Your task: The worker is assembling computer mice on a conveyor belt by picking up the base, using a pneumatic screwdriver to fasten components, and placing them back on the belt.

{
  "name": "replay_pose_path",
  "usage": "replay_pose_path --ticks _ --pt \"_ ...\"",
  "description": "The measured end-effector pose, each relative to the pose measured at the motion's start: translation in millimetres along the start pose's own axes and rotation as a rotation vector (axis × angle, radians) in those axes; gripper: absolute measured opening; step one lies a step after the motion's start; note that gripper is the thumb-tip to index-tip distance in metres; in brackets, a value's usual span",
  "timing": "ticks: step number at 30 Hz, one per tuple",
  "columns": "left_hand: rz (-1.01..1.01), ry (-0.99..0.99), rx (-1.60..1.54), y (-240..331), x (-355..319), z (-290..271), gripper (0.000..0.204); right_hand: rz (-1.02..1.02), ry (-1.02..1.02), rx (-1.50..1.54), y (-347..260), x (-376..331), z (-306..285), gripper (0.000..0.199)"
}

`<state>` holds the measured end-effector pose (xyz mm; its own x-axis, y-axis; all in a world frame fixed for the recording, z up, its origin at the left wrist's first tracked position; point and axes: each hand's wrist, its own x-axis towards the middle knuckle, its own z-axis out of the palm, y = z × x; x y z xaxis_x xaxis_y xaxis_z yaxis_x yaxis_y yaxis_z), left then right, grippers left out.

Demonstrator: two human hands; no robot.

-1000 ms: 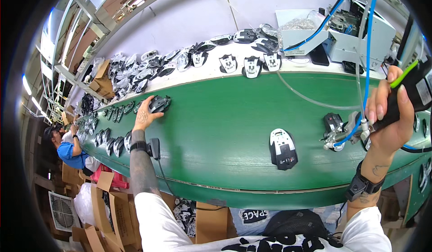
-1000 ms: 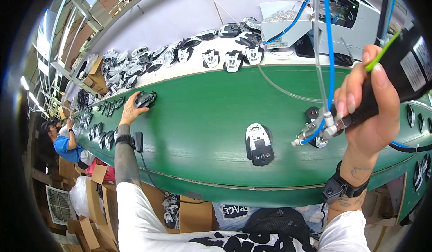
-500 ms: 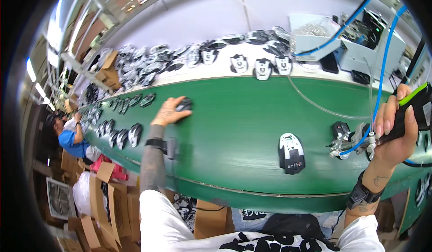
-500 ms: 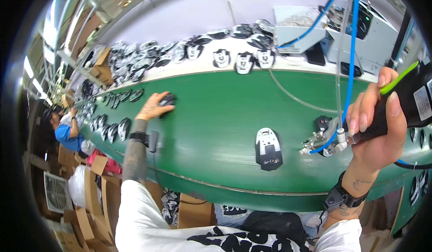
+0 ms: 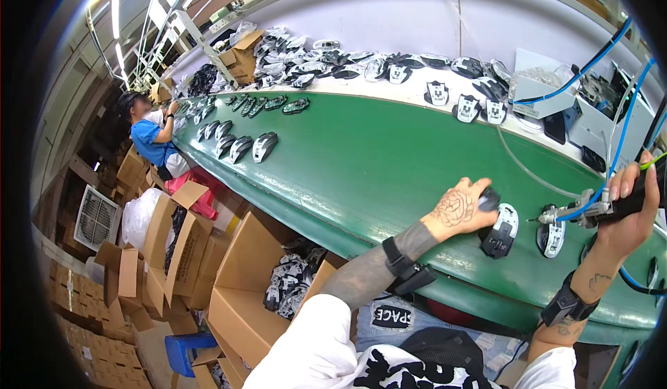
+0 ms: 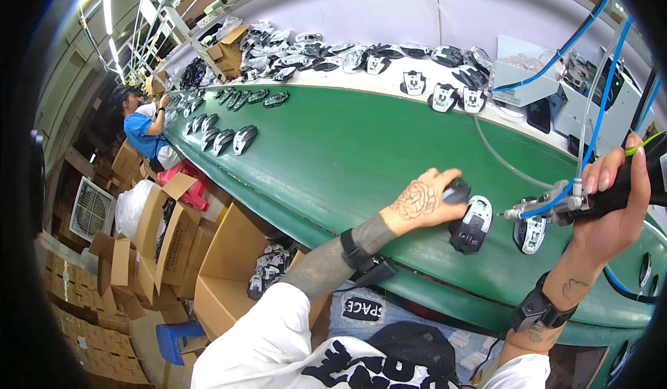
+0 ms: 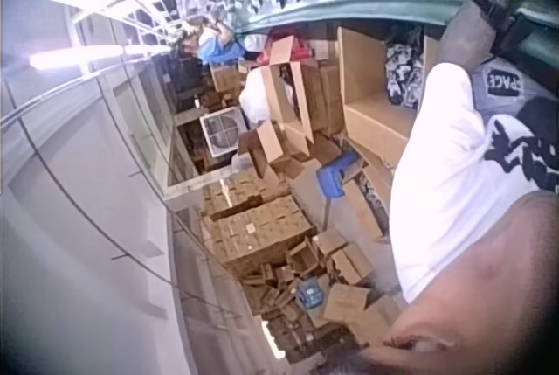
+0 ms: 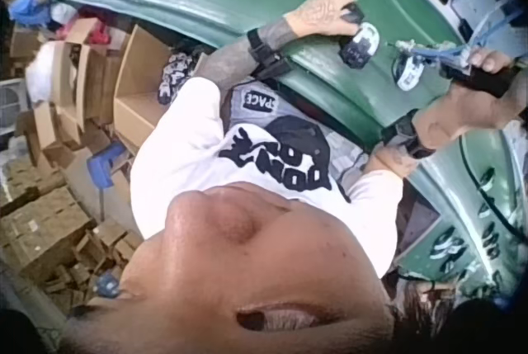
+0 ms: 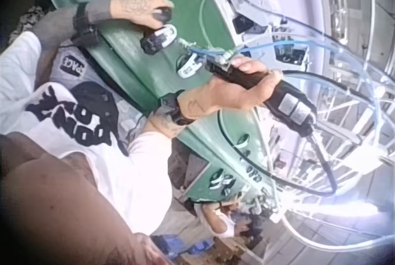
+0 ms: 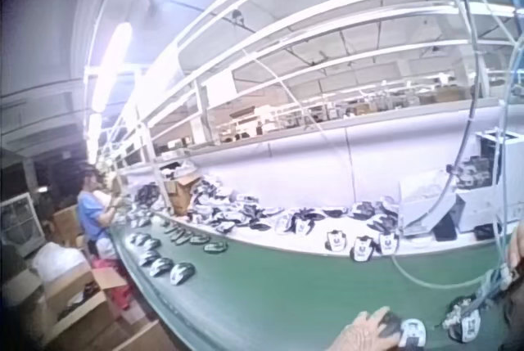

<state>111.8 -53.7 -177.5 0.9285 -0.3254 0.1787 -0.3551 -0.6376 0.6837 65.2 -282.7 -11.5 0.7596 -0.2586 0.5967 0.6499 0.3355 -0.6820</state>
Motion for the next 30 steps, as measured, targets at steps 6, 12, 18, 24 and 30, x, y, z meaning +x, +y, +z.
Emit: replay_pose_path --ticks 6,12,18,24,30 --pt "-0.31 -0.12 -1.422 21.7 35.3 7.5 0.054 -0.088 0.047 0.085 -7.0 2.6 -5.8 0.026" --pt "-0.312 -0.199 -1.729 22.6 22.1 22.3 0.059 -0.226 0.062 0.017 -9.5 8.2 -3.6 0.025" --pt "-0.326 -0.186 -1.797 21.3 12.6 29.0 0.062 -0.172 0.019 0.034 -9.5 2.8 -0.7 0.031" --pt "-0.358 -0.215 -1.768 30.5 5.1 27.6 0.062 -0.197 -0.005 0.085 -15.0 -2.7 2.8 0.035" --pt "-0.559 -0.245 -1.872 46.3 7.0 22.8 0.049 -0.187 -0.183 0.271 -9.7 -2.4 -14.9 0.034"
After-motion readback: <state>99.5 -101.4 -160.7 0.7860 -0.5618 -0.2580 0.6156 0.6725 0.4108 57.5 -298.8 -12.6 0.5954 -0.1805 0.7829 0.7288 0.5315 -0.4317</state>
